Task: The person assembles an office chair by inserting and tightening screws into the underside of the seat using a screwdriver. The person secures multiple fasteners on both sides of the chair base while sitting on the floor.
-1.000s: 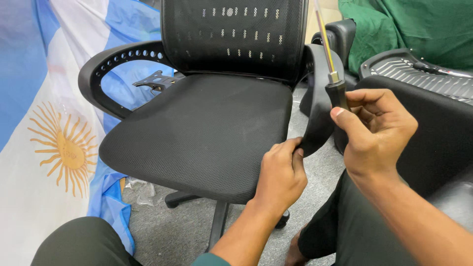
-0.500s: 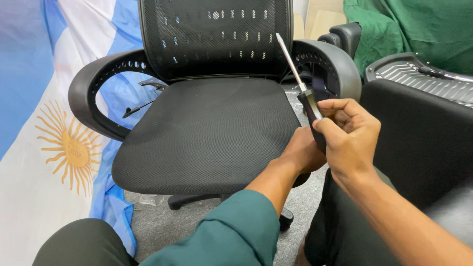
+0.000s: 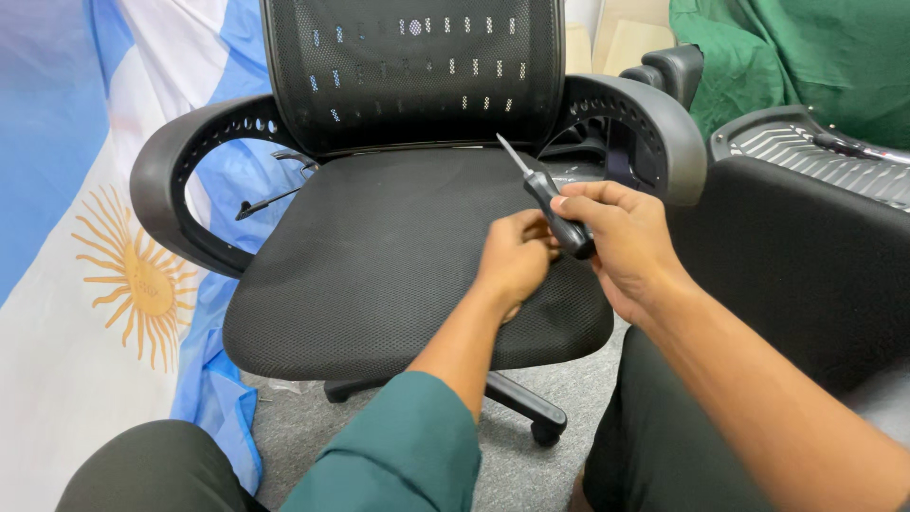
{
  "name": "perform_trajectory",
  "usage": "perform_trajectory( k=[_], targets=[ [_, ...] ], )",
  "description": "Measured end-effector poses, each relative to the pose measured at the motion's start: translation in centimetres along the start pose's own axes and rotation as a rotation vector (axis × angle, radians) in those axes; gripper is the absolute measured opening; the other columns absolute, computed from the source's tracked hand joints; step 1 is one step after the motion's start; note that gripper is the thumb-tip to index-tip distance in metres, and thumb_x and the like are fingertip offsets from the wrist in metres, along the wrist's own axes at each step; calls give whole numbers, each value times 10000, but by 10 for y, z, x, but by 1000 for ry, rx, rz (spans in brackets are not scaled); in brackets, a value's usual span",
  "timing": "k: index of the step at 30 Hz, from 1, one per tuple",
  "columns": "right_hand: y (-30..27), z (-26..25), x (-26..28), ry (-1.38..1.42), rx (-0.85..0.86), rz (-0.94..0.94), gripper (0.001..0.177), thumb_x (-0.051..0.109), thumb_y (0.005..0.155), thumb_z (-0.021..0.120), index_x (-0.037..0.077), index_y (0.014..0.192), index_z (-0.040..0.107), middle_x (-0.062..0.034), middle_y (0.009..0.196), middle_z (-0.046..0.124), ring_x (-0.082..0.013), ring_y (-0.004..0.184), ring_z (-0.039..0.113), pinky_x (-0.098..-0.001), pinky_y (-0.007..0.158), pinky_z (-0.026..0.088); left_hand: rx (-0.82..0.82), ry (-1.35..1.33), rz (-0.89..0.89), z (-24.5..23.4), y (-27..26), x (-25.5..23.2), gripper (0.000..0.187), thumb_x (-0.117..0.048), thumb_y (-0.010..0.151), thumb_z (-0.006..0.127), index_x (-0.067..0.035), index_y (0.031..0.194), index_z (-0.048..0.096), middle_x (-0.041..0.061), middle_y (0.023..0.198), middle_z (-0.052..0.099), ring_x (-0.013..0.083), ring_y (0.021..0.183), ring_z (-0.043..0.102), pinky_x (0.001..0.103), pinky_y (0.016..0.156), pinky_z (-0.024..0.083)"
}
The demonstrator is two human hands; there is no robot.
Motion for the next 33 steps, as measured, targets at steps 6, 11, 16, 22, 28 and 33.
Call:
perform_trajectory(
  k=[6, 11, 16, 22, 28, 33],
  targets=[
    [21, 33, -18, -7, 167, 202, 258, 74, 860, 711, -123, 1022, 676, -147, 866, 701, -177, 722, 698, -286, 690, 597, -302, 105, -97, -95, -10, -32, 425, 105, 885, 455, 77, 1271, 633, 175, 1239, 717, 220, 1115, 717, 284, 926, 563],
    [30, 64, -40, -59, 135, 281, 302, 78, 834, 759, -101, 1062, 676, -99, 844, 690, -148, 720, 674, -285, 695, 589, -431, 228, -86, -148, -27, -48, 378, 83, 886, 563, 79, 1254, 650, 187, 1222, 722, 207, 1068, 716, 269, 890, 579],
    [31, 81, -56, -332, 133, 173, 482, 113, 771, 827, -84, 1187, 683, -146, 907, 717, -200, 784, 647, -305, 689, 522, -449, 22, -93, -165, -29, -46, 361, 97, 898, 536, 122, 1247, 622, 227, 1218, 695, 241, 1060, 711, 295, 913, 597],
    [21, 87, -73, -873, 155, -192, 609, 296, 703, 890, 8, 1208, 709, -160, 1125, 744, -231, 1013, 721, -348, 886, 560, -395, 49, -117, -155, -31, -43, 396, 111, 844, 574, 100, 1232, 648, 211, 1202, 716, 236, 1074, 714, 296, 956, 573],
    [21, 78, -80, -896, 182, -288, 598, 350, 732, 842, 29, 1220, 712, -175, 1093, 747, -237, 940, 745, -337, 861, 586, -379, 120, -181, -138, -36, -49, 382, 25, 854, 656, 55, 1235, 667, 178, 1207, 724, 228, 1125, 699, 300, 1012, 535],
    [23, 68, -75, -900, 192, -267, 564, 371, 814, 782, 9, 1234, 683, -165, 1047, 752, -216, 878, 745, -327, 831, 589, -396, 146, -191, -123, -39, -48, 368, -9, 858, 656, 49, 1220, 684, 169, 1199, 729, 231, 1128, 700, 303, 1011, 534]
  ],
)
Point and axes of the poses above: each hand's wrist, its own y-axis towards the middle knuckle, its own z-axis out of the palm, x = y × z, the point moved 2 cm from there along y, towards the middle knuckle
